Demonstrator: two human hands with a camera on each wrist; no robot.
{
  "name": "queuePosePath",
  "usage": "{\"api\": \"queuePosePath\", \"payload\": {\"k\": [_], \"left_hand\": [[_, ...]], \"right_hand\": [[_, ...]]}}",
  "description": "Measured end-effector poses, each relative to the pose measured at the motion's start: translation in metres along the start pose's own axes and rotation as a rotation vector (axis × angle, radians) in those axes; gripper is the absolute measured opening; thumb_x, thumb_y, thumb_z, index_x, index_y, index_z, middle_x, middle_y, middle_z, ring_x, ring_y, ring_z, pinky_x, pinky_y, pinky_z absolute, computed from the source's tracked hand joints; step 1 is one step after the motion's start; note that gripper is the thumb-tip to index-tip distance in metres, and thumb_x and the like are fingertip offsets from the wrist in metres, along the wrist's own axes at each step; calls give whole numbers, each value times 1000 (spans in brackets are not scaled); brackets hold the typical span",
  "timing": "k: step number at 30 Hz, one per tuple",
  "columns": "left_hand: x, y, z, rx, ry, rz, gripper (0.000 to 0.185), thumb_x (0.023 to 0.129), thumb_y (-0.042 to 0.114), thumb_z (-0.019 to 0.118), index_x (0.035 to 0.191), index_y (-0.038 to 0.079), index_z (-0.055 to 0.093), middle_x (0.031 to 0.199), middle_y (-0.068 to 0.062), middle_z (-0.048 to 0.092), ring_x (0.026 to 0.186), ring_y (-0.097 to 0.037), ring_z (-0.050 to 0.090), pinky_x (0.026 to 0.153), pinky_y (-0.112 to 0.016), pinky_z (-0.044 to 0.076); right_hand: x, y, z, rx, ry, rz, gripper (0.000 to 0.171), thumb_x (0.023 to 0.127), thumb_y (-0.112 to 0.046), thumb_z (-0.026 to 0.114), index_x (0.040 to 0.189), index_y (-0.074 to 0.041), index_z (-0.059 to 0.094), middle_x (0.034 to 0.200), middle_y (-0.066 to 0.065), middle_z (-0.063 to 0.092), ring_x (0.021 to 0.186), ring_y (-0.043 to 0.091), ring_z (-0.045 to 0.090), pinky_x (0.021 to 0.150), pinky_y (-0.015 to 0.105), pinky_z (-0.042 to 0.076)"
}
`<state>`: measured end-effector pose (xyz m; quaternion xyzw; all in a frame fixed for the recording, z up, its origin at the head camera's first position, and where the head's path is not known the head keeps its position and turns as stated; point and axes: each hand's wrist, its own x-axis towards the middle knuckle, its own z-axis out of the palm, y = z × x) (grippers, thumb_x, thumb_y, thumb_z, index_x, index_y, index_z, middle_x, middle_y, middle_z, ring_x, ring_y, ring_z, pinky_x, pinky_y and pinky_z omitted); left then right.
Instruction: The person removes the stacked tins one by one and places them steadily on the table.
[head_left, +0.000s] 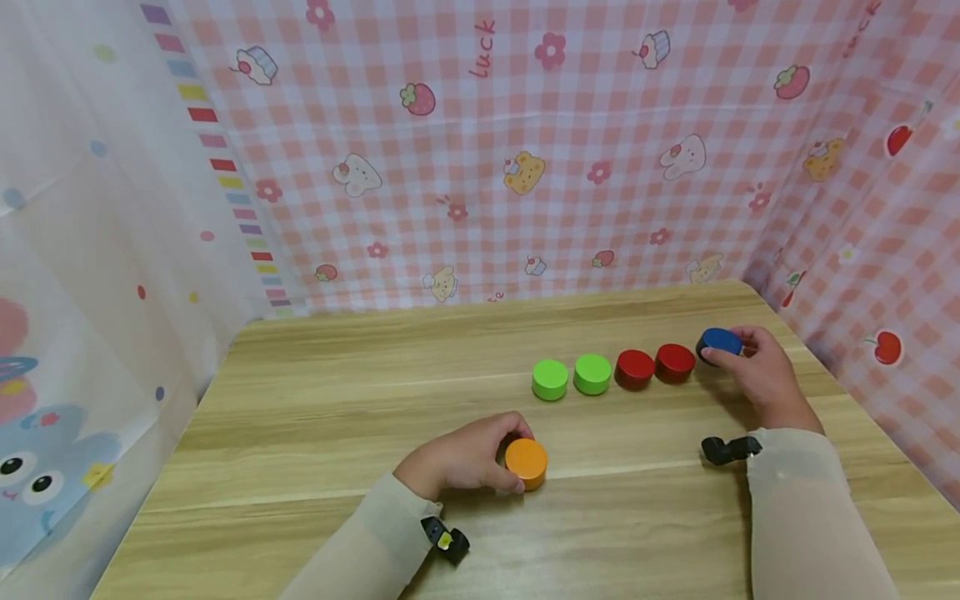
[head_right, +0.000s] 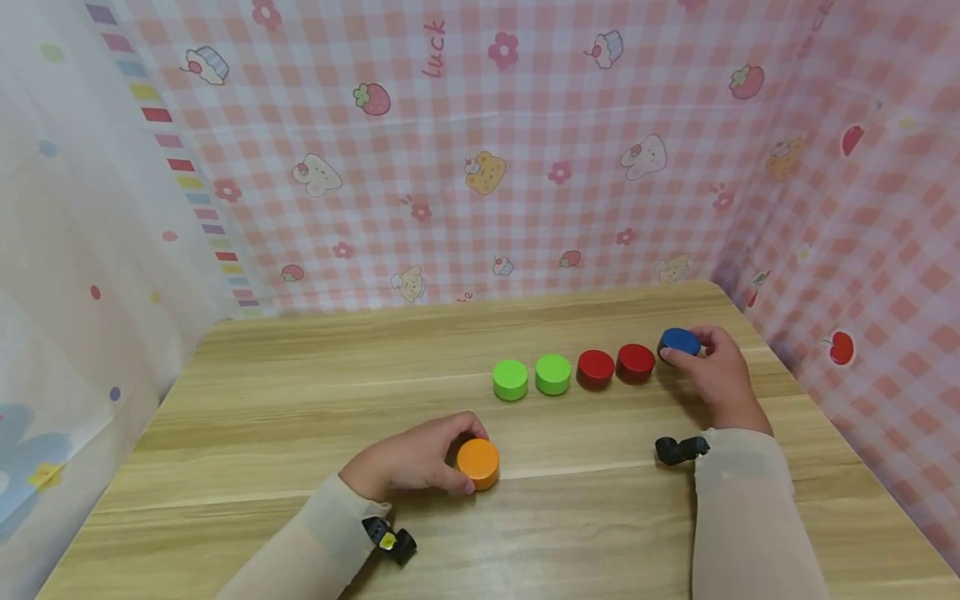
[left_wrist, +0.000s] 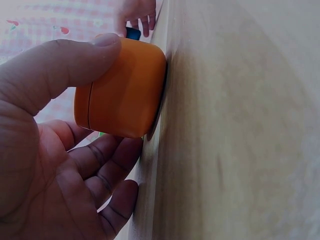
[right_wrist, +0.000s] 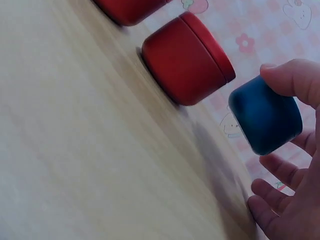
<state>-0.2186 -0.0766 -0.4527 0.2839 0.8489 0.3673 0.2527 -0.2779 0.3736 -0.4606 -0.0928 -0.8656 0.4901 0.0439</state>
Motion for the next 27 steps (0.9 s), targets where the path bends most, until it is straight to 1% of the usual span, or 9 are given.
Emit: {"api": "queuePosePath", "payload": {"k": [1,3,6,15,18,20,22,23,27], "left_hand": [[0,0,0,1,1,-3,49,81,19,90,118,27,59,116,14,63,108,-10,57,106,-33,42],[0,0,0,2,1,-3,48,82,19,90,118,27,59,116,13,63,108,-11,57,106,-33,42],[0,1,0,3,1,0,48,81,20,90,118,26,59,116,13,62,108,-11,57,106,-33,42],[0,1,0,15,1,11,49,81,19,90,119,25,59,116,12,63,108,-11,57,106,-33,43],[0,1,0,13,2,9,49,81,19,90,119,25,59,117,12,63,108,-11,57,106,-33,43],[0,1,0,15,2,2,49,81,19,90,119,25,59,117,12,63,108,-10,57,107,-33,42],[-1,1,0,12,2,4,49,81,19,90,119,25,59,117,12,62,108,-11,57,107,-34,42],[-1,1,0,11,2,4,49,81,19,90,119,24,59,117,12,62,108,-10,57,107,-34,42],[-1,1,0,11,2,3,49,81,19,90,119,25,59,116,12,62,108,-10,57,107,-33,42]], "right_hand": [[0,1,0,-4,-7,-1,80,102,-44,68,154,5,33,158,34,35,138,49,38,100,48,44],[0,3,0,-16,-18,-7,78,102,-43,68,153,5,34,156,35,37,135,48,40,93,37,43],[0,5,0,-25,-29,-13,77,102,-42,67,153,6,34,154,35,39,133,48,41,88,28,40],[1,9,-1,-53,-47,-26,70,102,-34,67,150,7,37,148,35,42,128,47,45,86,27,39],[2,10,-1,-72,-56,-28,70,102,-33,67,150,8,37,149,36,42,129,48,45,92,36,43],[2,11,0,-78,-63,-22,72,102,-33,68,151,9,36,151,37,41,132,50,44,100,48,45],[2,11,0,-81,-70,-17,73,102,-33,68,151,9,35,152,38,39,134,53,43,107,60,41],[2,11,0,-82,-74,-15,74,101,-33,69,152,10,34,152,39,38,135,54,42,110,64,38],[1,10,0,-100,-87,-1,77,101,-34,69,153,10,32,153,40,37,137,57,40,113,69,35]]}}
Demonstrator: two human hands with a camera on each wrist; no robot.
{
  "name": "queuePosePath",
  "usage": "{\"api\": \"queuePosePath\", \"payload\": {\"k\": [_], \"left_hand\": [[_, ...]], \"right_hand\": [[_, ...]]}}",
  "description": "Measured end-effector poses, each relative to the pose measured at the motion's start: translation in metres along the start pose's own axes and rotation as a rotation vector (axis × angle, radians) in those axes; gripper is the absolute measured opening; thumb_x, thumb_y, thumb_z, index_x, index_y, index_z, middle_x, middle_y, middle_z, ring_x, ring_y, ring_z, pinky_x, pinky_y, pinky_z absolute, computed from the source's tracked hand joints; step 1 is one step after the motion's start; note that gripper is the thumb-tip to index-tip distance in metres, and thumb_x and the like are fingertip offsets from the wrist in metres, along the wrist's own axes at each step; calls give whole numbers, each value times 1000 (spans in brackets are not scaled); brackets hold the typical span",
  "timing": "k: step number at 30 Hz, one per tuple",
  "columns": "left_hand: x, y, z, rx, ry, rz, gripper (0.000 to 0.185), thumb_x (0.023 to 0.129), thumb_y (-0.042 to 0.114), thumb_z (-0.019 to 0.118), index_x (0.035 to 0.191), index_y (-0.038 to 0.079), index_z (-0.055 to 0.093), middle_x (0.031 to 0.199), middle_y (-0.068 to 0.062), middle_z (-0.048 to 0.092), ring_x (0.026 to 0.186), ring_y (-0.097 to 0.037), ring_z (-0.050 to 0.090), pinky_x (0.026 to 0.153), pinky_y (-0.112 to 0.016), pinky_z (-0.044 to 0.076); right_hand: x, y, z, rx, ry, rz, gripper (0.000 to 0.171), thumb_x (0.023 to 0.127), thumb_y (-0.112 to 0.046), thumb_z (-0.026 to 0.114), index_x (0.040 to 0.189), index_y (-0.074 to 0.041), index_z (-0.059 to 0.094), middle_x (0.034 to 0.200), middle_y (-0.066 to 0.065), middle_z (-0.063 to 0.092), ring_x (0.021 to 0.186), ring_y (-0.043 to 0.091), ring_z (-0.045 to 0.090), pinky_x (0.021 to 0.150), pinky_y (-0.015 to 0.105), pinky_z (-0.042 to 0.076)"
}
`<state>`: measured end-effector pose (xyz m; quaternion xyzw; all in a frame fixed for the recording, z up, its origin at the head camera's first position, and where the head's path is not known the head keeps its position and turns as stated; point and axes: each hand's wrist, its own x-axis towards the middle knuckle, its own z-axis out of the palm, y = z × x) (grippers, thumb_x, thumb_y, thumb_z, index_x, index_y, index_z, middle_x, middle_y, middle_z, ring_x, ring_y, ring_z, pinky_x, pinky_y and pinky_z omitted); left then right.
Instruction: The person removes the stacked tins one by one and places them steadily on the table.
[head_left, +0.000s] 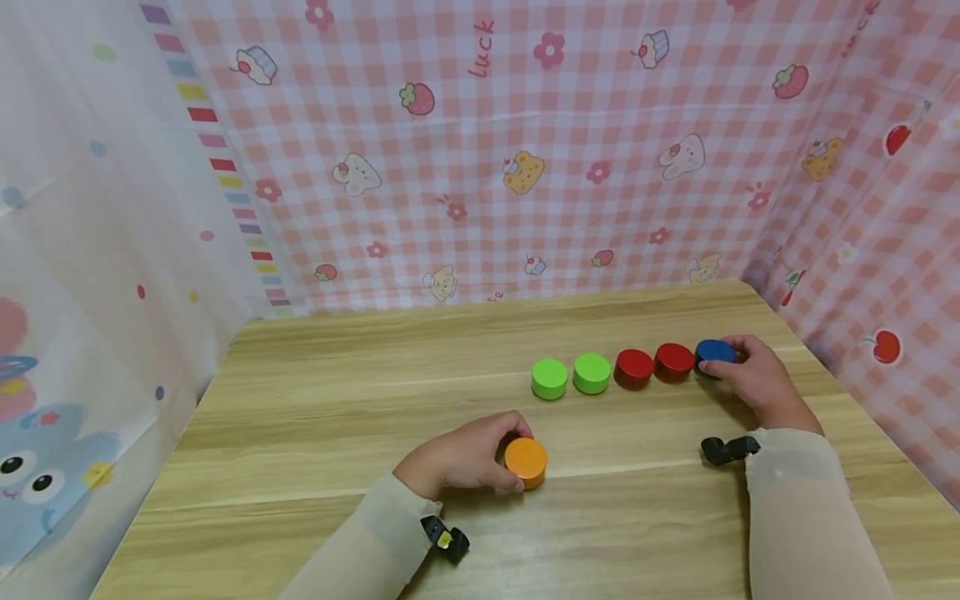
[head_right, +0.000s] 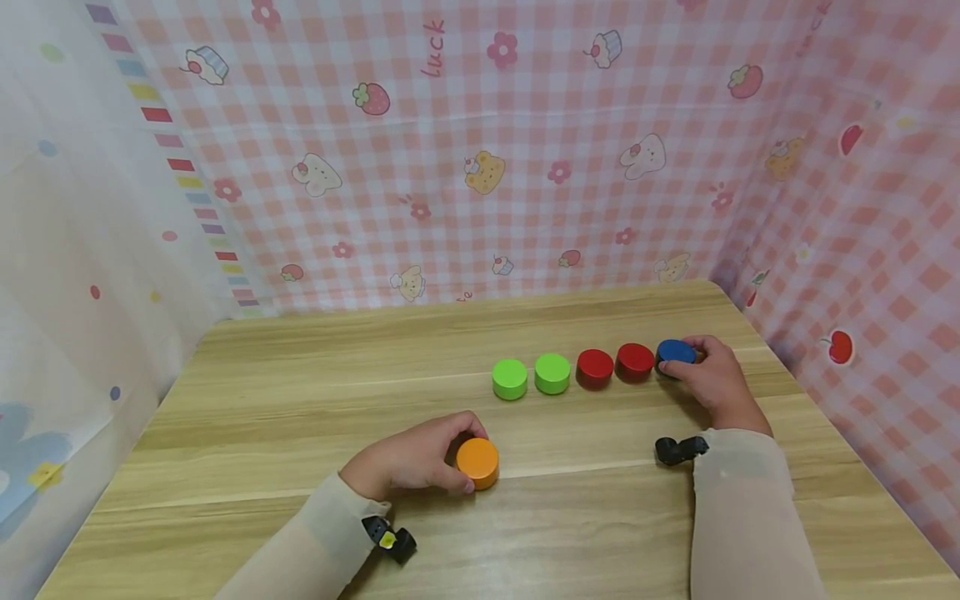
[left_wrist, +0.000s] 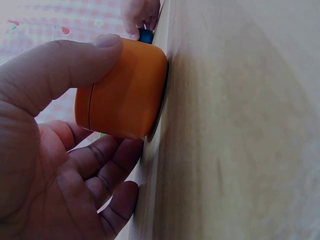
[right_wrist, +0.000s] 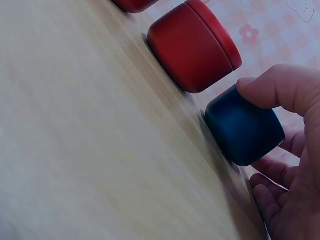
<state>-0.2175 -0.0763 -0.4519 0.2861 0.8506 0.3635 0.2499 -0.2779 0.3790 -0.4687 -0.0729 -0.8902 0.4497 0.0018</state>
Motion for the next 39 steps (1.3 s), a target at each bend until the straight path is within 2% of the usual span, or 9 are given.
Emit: {"api": "queuePosePath", "payload": {"k": [20,34,39], "left_hand": [[4,1,1,25,13,-13,48,82,21,90,117,26,59,115,12,63,107,-11,57,106,-34,43],[1,6,-3,41,107,-29,49,84,24,89,121,25,59,119,10,63,108,-13,58,105,-40,45],[2,5,-8,34,129,-24,48,85,22,88,122,24,58,121,9,63,110,-14,59,106,-40,45]], "right_hand": [[-2,-2,-3,-19,-16,20,77,101,-32,67,152,12,31,154,41,35,137,57,40,113,67,36],[3,1,0,-24,2,26,75,101,-32,68,152,11,33,154,41,35,138,57,39,114,68,35],[4,3,1,-25,11,15,76,100,-33,69,152,10,34,153,40,38,136,55,42,111,65,38]]}}
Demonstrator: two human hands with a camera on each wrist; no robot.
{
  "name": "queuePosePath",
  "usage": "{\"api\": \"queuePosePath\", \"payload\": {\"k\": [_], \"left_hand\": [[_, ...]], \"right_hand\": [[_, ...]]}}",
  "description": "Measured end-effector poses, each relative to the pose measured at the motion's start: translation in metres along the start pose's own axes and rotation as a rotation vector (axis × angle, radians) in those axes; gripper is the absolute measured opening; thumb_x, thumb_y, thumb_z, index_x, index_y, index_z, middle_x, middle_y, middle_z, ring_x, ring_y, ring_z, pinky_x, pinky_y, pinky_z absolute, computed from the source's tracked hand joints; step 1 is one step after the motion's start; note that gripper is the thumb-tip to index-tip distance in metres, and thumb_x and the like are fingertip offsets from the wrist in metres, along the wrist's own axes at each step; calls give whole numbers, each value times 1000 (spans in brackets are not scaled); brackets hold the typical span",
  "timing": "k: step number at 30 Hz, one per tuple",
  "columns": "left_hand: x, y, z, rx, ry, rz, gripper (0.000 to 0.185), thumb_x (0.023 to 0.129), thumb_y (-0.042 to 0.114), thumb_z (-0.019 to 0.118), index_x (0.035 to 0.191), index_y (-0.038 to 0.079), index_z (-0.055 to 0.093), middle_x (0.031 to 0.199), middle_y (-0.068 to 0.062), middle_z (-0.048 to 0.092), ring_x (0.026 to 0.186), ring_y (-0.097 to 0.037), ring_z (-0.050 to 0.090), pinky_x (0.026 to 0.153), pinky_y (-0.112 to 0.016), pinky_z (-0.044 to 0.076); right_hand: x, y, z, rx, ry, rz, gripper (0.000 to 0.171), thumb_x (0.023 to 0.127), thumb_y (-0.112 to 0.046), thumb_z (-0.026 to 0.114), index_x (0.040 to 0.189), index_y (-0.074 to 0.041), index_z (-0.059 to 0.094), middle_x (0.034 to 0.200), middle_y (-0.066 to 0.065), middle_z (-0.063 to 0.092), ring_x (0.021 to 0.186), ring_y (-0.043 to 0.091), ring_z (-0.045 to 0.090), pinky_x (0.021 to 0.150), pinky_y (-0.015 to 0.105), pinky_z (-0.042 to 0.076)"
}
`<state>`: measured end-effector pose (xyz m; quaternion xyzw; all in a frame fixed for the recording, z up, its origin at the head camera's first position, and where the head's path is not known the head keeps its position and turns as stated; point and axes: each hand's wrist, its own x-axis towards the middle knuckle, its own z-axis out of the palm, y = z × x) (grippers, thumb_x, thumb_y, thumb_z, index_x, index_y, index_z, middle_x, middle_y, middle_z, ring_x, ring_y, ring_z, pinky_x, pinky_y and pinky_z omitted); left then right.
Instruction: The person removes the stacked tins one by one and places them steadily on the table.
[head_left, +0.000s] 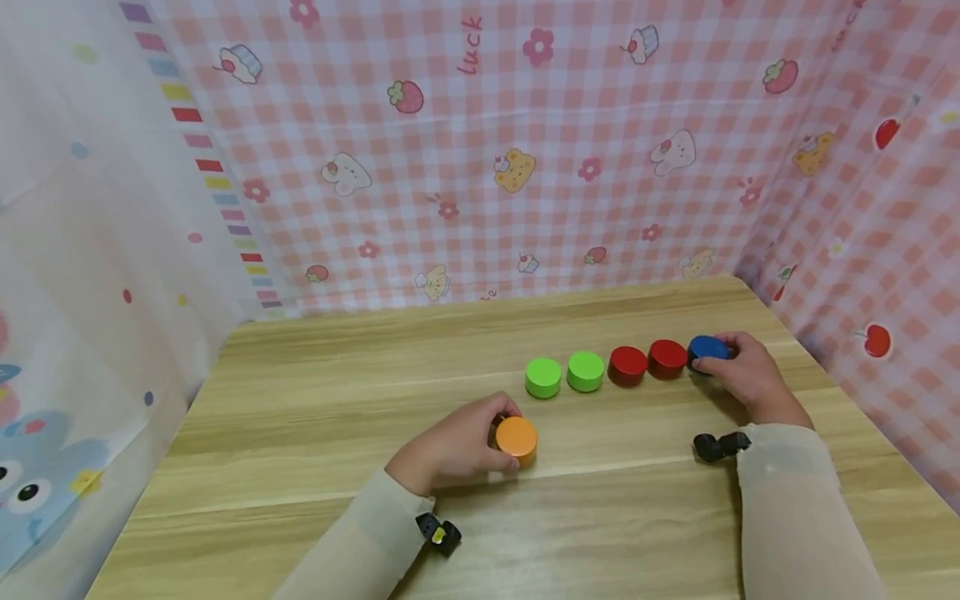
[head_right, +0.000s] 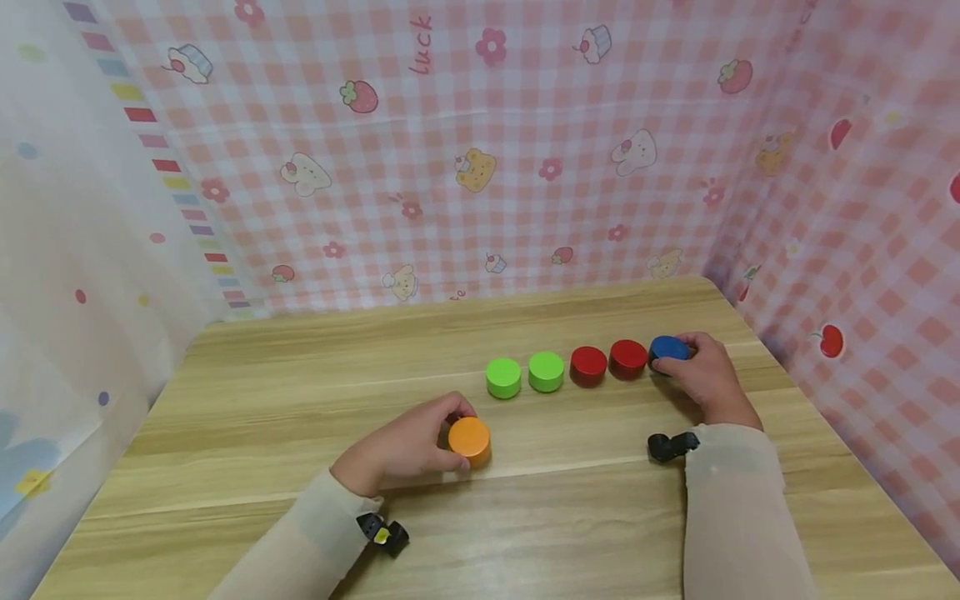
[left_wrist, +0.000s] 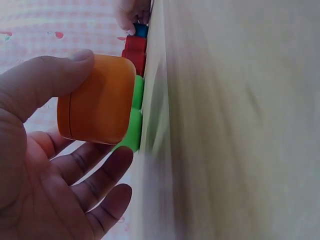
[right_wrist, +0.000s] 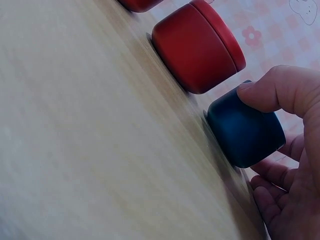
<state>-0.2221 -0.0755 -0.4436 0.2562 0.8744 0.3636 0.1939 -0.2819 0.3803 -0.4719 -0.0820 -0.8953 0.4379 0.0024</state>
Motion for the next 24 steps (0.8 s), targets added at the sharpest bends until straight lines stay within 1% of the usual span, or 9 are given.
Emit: {"api": "queuePosePath", "payload": {"k": [3,7,10,17,24], "left_hand": [[1,0,-3,0,11,-8,48,85,22,88,122,23,58,121,8,64,109,-15,59,106,-41,45],[3,0,-7,-1,23,-5,47,85,20,88,122,20,58,119,5,64,108,-17,59,104,-42,46],[4,0,-10,-4,30,-11,47,86,20,88,122,18,58,120,4,65,107,-17,59,104,-42,46],[11,-3,-16,16,43,-29,48,86,22,88,123,19,57,121,3,64,107,-18,59,103,-41,47],[15,2,-26,21,69,-49,48,86,22,88,123,17,58,123,0,64,108,-20,59,105,-44,48]], "right_hand": [[-1,-2,-1,-4,-8,0,79,100,-34,70,154,10,33,154,40,37,137,56,42,111,65,39],[-3,-5,-3,-13,-23,7,82,100,-35,69,155,10,30,155,42,34,140,58,39,114,68,36],[-4,-6,-3,-12,-27,8,82,100,-35,69,155,11,30,155,42,34,140,58,38,114,68,36],[-5,-7,-4,-14,-30,4,82,101,-35,69,156,11,29,156,42,33,141,58,38,114,68,36],[-4,-8,-4,-18,-28,8,80,101,-33,68,155,11,30,156,42,33,141,58,38,114,69,36]]}}
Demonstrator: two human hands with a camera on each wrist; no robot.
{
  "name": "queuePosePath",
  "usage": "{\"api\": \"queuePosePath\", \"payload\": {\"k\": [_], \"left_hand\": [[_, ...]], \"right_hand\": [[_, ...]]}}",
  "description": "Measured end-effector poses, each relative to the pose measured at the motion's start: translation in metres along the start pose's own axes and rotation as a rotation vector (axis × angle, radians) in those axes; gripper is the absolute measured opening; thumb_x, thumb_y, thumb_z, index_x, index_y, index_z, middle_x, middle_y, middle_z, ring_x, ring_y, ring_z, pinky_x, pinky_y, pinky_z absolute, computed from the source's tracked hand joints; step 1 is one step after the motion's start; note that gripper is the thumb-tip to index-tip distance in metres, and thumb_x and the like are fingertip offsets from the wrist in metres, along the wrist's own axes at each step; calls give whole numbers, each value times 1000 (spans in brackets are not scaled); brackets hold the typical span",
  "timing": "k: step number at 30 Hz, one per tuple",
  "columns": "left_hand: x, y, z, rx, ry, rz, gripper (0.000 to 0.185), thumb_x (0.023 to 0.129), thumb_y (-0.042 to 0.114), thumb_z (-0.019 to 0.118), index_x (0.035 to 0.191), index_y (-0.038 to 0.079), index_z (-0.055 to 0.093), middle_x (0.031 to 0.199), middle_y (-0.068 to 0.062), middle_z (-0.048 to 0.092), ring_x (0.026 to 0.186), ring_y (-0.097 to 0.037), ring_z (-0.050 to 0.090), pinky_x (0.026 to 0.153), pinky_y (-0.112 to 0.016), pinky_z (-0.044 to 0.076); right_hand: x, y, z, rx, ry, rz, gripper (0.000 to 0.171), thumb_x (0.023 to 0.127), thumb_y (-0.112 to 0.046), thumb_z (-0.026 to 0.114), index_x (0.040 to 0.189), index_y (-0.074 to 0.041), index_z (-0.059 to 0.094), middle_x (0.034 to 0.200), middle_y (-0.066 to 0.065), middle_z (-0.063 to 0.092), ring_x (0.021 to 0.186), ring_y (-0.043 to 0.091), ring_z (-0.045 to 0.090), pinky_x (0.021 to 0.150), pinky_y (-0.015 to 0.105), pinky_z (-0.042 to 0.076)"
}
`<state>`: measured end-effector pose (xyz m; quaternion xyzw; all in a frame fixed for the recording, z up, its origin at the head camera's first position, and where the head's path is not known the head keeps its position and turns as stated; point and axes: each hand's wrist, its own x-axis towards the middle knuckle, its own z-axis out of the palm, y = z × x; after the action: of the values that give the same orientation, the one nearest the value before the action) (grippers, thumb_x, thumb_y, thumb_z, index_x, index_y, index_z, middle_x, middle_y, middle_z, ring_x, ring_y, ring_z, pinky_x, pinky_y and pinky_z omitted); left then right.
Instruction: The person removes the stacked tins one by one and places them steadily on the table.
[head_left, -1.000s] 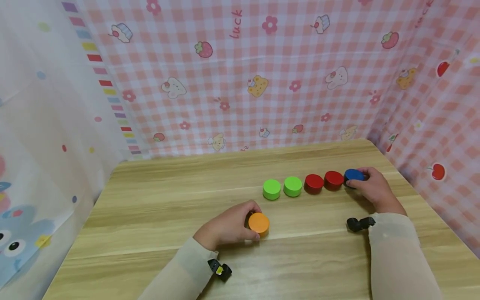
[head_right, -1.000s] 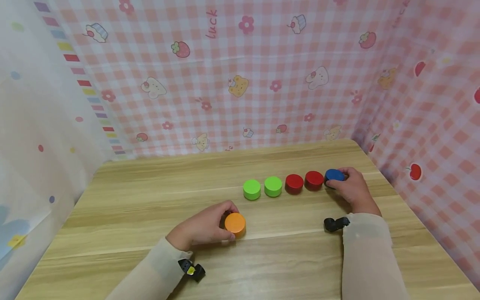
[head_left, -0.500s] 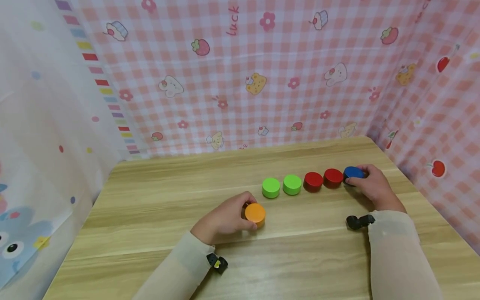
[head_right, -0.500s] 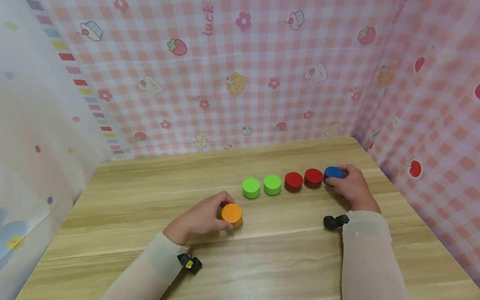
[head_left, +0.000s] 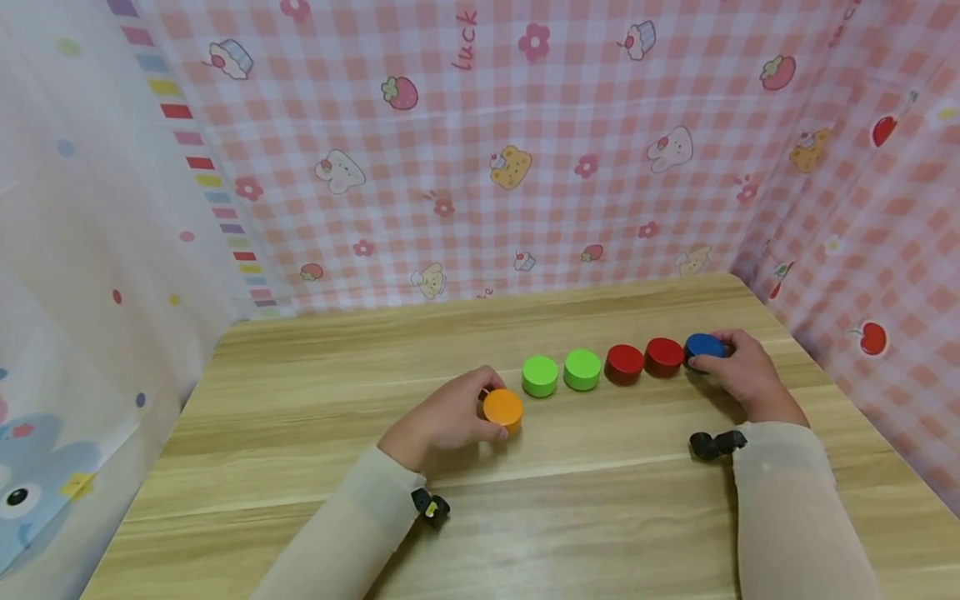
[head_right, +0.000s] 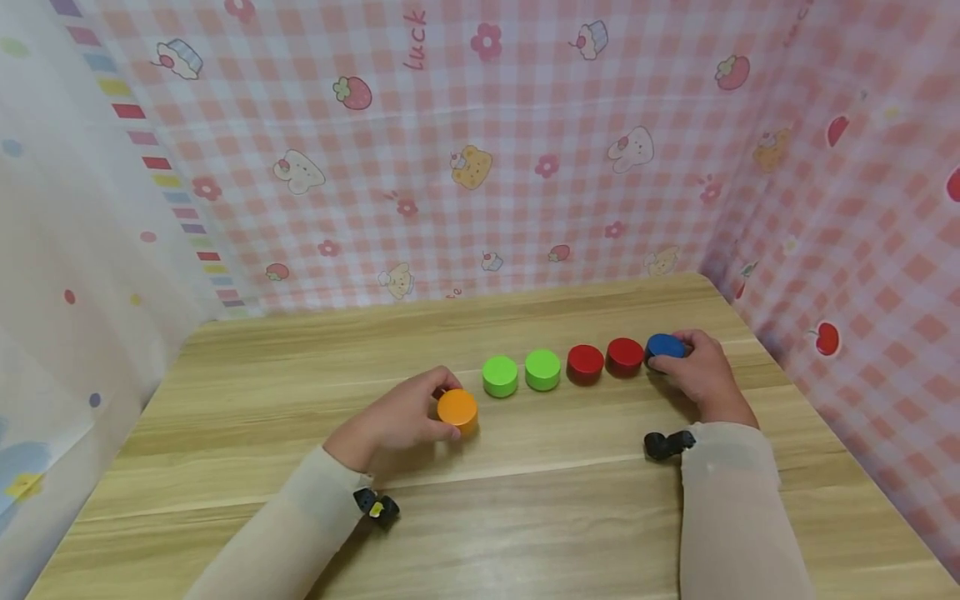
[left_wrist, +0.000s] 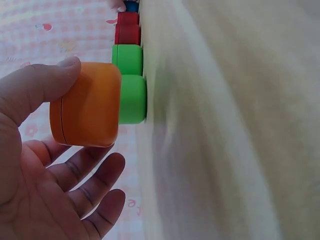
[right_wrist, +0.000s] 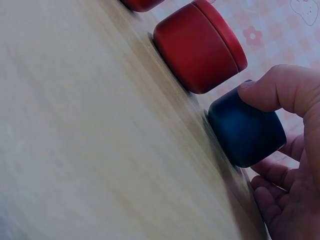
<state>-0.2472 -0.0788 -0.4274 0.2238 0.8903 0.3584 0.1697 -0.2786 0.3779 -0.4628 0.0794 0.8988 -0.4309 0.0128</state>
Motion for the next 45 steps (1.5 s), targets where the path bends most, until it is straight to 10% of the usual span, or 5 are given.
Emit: {"api": "queuePosePath", "payload": {"k": [18,45], "left_hand": [[16,-1,-19,4,116,-60,50,86,24,89,125,16,59,128,-3,63,118,-25,59,110,-48,47],[40,0,-14,308,187,-205,61,86,43,87,140,25,65,137,-8,61,120,-31,57,107,-54,39]], "right_hand": [[4,3,1,5,-6,8,78,101,-36,67,154,10,32,157,41,32,141,58,37,115,70,35],[3,4,2,2,4,13,79,100,-34,69,154,10,32,157,41,33,141,58,38,115,70,34]]}}
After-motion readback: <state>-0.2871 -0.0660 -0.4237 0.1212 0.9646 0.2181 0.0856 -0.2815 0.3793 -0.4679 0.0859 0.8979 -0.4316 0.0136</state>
